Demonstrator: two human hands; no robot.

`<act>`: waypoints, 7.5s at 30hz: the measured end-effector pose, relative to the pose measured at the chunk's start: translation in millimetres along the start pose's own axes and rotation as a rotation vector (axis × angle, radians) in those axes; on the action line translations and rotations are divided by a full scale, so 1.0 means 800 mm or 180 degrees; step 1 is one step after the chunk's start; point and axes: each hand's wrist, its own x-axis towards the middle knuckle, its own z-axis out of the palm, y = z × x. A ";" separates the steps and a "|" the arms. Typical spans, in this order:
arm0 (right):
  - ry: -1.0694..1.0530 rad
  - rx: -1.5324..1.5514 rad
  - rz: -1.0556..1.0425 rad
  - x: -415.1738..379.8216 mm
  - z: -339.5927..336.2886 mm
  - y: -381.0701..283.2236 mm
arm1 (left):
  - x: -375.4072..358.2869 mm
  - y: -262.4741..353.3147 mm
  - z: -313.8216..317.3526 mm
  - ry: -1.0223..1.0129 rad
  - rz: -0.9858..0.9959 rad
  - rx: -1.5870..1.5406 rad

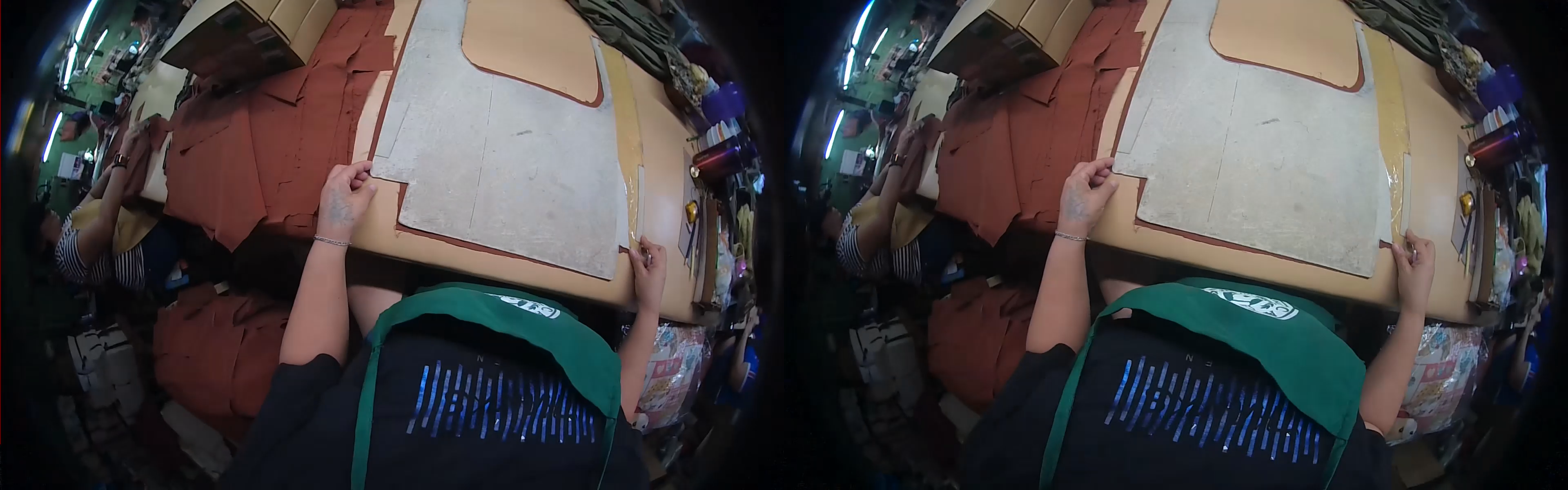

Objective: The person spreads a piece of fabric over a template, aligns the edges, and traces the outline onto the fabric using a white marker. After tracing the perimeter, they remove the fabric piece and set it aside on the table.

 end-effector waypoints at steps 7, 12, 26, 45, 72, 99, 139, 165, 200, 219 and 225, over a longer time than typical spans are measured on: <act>-0.0113 0.0577 0.0574 0.009 -0.002 0.011 | 0.018 0.015 0.020 0.0350 0.0305 0.0851; -0.0178 0.0390 0.1159 0.053 0.001 -0.024 | 0.048 0.012 0.037 0.0510 0.0592 0.1007; 0.0083 0.1667 0.1361 0.052 -0.022 -0.021 | 0.055 0.017 0.027 -0.0512 -0.0120 -0.1115; 0.0031 0.1301 0.1843 0.037 0.006 -0.060 | 0.056 0.028 0.033 -0.0258 -0.0187 0.0285; 0.0354 -0.0423 0.0932 0.031 0.009 -0.044 | 0.050 0.041 0.025 -0.0339 -0.0243 0.0293; 0.1157 -0.1180 0.0133 0.011 0.032 -0.056 | 0.034 0.025 0.050 0.0657 0.0950 0.1292; 0.1155 -0.1108 0.0198 0.012 0.032 -0.057 | 0.038 0.028 0.048 0.0472 0.0503 0.0961; 0.1148 -0.1076 0.0171 0.014 0.031 -0.058 | 0.038 0.024 0.048 0.0509 0.0565 0.0946; 0.1165 -0.0988 -0.0005 0.010 0.032 -0.051 | 0.021 0.009 0.044 0.0877 0.0709 0.0570; 0.0961 -0.0851 0.0102 0.008 0.027 -0.041 | -0.015 0.006 0.013 0.0360 0.0779 0.0375; 0.0434 0.0163 0.0362 0.018 0.016 -0.017 | -0.016 0.005 0.018 0.0581 0.0780 0.0237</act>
